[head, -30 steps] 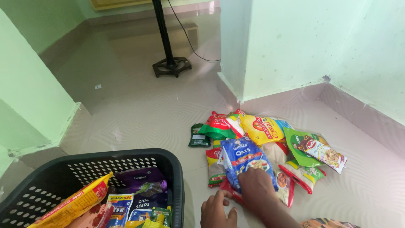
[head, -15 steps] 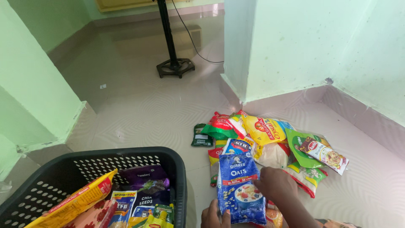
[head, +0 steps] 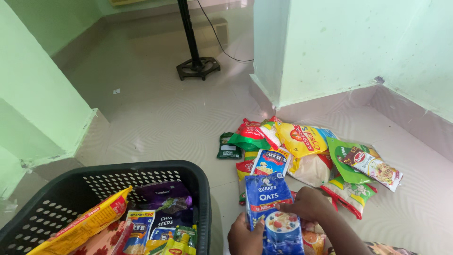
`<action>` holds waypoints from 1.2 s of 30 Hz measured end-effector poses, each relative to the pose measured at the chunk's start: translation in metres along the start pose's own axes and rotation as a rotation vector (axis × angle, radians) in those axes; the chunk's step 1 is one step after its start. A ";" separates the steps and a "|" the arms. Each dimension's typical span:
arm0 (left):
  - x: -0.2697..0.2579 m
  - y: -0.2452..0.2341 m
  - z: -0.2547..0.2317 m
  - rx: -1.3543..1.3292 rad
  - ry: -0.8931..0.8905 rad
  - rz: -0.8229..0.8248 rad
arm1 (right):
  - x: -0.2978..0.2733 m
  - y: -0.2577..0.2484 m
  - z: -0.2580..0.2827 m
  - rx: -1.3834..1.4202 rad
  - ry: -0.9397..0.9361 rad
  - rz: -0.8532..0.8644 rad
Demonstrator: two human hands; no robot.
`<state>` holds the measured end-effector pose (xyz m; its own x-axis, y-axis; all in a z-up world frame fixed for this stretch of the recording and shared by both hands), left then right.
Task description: The person sits on the floor and picks up various grocery items from a pile, placing them one by one into a black plastic basket. Items include pasta, chia seeds, chocolate syrup, and other packaged goods.
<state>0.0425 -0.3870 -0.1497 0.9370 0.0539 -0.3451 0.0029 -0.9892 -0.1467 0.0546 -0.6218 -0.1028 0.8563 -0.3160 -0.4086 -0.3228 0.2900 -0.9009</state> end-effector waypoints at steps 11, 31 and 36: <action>-0.001 0.020 0.032 -0.061 0.114 0.092 | -0.027 -0.026 0.018 0.454 -0.305 0.174; -0.063 -0.236 -0.130 -1.071 0.403 0.138 | -0.173 -0.051 0.193 1.087 -0.800 0.164; -0.046 -0.275 -0.105 -1.040 0.296 0.050 | -0.172 -0.005 0.230 0.991 -0.896 -0.016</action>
<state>0.0354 -0.1323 0.0041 0.9910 0.1132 -0.0710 0.1268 -0.6280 0.7678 0.0021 -0.3612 0.0060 0.9477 0.2624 0.1815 -0.2105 0.9417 -0.2626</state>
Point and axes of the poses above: each hand's wrist, its own x-axis towards the middle knuckle, its own y-axis out of the palm, z = x × y, the point moved 5 cm from there along x, towards the middle knuckle, and after that the axes turned 15 degrees about -x, right-handed, at the moved point
